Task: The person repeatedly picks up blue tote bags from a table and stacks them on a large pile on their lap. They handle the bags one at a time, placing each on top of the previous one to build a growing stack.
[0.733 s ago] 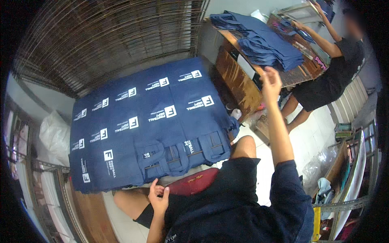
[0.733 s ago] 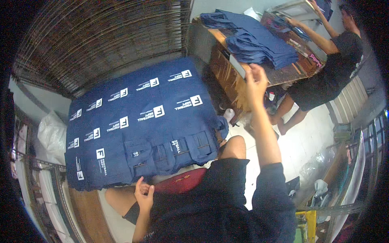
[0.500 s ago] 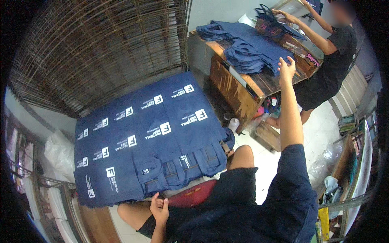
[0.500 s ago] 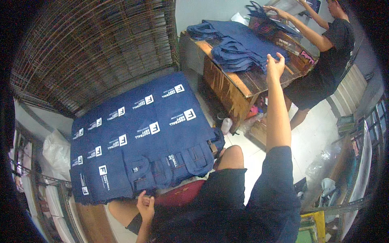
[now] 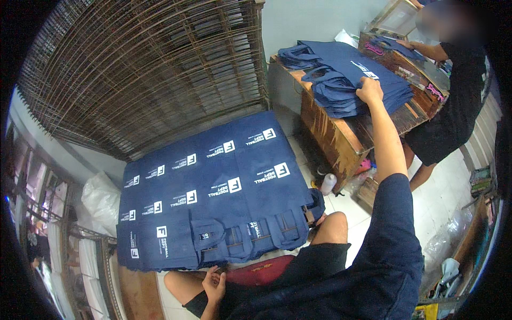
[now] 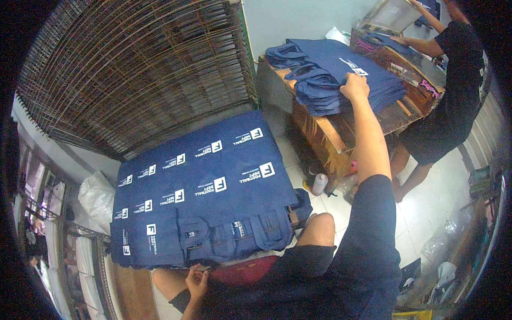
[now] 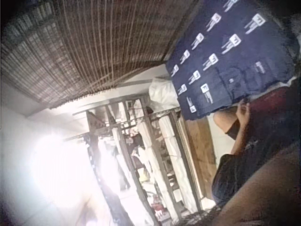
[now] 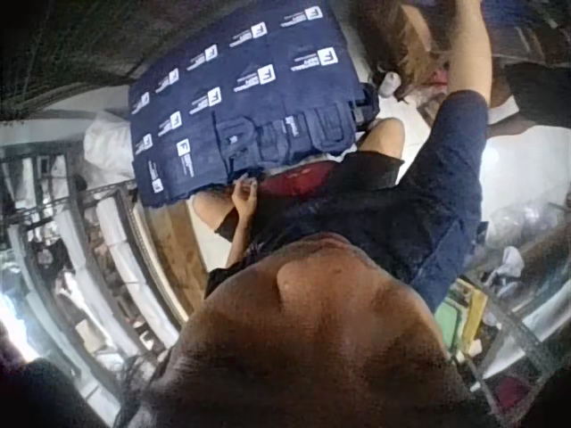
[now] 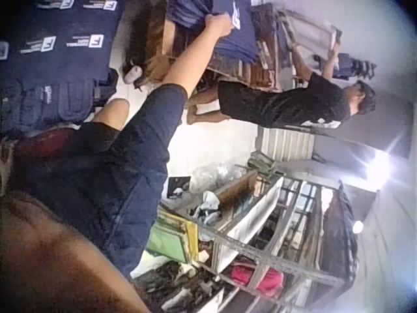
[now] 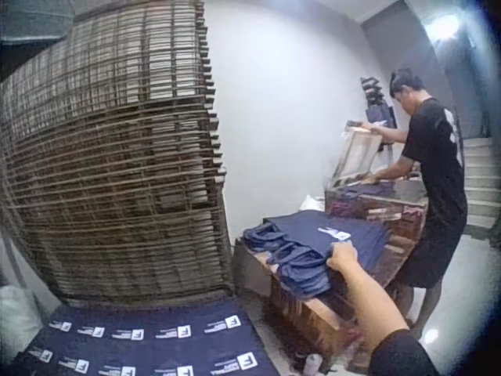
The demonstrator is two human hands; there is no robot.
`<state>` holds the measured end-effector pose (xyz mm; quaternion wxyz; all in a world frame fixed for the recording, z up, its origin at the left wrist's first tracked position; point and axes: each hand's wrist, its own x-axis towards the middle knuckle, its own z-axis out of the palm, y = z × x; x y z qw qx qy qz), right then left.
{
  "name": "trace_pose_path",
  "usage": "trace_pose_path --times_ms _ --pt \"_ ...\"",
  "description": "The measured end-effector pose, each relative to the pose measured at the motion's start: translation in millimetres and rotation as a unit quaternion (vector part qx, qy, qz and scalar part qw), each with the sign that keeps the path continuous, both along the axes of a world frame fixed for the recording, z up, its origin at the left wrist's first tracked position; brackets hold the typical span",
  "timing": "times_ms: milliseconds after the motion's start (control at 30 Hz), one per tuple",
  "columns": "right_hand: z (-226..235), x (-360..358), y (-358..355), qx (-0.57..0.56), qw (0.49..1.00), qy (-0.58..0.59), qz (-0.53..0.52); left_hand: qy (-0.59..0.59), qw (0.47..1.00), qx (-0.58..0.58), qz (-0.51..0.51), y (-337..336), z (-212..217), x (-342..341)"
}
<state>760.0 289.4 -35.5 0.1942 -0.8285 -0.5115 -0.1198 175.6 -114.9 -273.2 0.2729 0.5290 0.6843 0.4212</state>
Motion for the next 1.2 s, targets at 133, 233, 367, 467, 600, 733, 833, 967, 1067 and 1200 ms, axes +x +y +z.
trace_pose_path --times_ms 133,233,367,467,600,733,833,967,1067,1200 --pt "-6.4 16.5 17.6 -0.029 0.996 -0.071 0.035 0.009 1.000 -0.016 -0.008 3.0 -4.4 -1.1" --pt "-16.0 28.4 27.2 0.003 0.985 -0.151 0.084 0.012 1.000 -0.016 -0.022 7.6 -3.1 2.4" --pt "-0.1 28.7 19.3 0.052 0.980 -0.107 0.162 0.049 0.999 -0.003 -0.022 4.9 -0.2 5.0" --pt "13.5 48.1 22.1 0.029 0.964 -0.028 0.263 0.026 0.999 -0.008 -0.017 4.5 -11.9 1.2" --pt "32.0 70.6 22.6 0.032 0.939 0.185 0.287 0.039 0.999 0.021 -0.028 7.2 -24.7 -3.9" --pt "61.3 63.8 1.0 0.251 0.936 0.056 0.239 -0.013 0.999 -0.009 -0.035 12.1 -11.0 7.2" --pt "99.4 33.2 -22.1 0.427 0.865 0.051 0.257 -0.096 0.993 -0.012 -0.060 26.2 -7.9 30.4" --pt "147.3 -28.4 -73.4 0.507 0.749 0.166 0.393 -0.275 0.928 -0.084 -0.236 66.1 35.1 95.1" --pt "172.7 -47.4 -125.1 0.500 0.668 0.289 0.470 -0.423 0.779 -0.238 -0.398 112.5 56.9 155.1" --pt "147.2 -106.3 -159.4 0.395 0.638 0.317 0.580 -0.712 0.511 -0.290 -0.384 148.0 101.2 198.9"
